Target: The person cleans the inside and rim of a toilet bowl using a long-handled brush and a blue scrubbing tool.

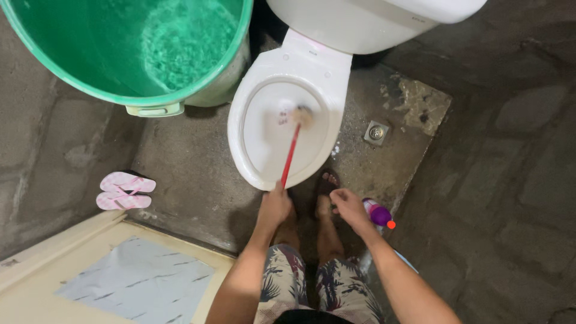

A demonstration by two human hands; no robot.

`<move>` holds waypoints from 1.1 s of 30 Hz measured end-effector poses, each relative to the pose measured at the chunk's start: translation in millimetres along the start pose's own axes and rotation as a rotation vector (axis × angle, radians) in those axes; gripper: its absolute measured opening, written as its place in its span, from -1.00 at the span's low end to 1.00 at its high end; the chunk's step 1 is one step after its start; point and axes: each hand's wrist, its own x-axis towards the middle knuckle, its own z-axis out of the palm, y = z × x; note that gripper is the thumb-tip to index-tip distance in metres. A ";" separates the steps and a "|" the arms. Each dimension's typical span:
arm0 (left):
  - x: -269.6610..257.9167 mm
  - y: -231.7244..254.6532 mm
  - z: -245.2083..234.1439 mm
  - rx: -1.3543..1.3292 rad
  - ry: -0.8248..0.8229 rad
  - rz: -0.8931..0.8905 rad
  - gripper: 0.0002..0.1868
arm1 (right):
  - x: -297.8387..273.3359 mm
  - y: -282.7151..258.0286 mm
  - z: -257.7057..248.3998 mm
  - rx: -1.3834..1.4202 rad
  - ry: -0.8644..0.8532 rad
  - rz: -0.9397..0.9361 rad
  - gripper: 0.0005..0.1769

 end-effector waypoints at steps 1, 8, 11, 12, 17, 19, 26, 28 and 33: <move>-21.1 -2.3 -9.8 -0.011 -0.087 -0.125 -0.48 | -0.2 -0.2 2.2 0.007 -0.008 -0.021 -0.61; -50.5 -14.4 -107.1 0.538 -0.063 -0.298 -0.41 | 4.0 -15.9 -2.0 -0.012 -0.035 0.004 -0.63; -60.6 1.7 -93.2 0.516 -0.015 -0.270 -0.31 | 6.0 -30.8 -4.0 -0.002 -0.064 -0.065 -0.63; -72.9 10.7 -81.2 0.458 -0.031 -0.286 -0.30 | 2.3 -38.5 -5.8 -0.021 -0.068 -0.035 -0.63; -97.5 43.6 -76.3 -0.032 -0.182 -0.488 -0.59 | -18.2 -81.4 -29.0 -0.157 -0.099 0.058 -0.65; -79.3 35.4 -108.4 0.032 -0.214 -0.475 -0.63 | -16.0 -88.6 -33.3 -0.143 -0.104 -0.010 -0.65; -79.4 58.1 -92.8 0.461 -0.078 -0.403 -0.56 | -13.9 -100.9 -46.8 -0.215 -0.138 -0.002 -0.66; -91.1 73.0 -89.2 0.457 -0.167 -0.408 -0.55 | -15.1 -107.0 -53.3 -0.238 -0.154 -0.002 -0.66; -69.5 86.0 -126.8 0.586 -0.085 -0.322 -0.44 | -10.3 -114.0 -60.7 -0.272 -0.175 -0.047 -0.65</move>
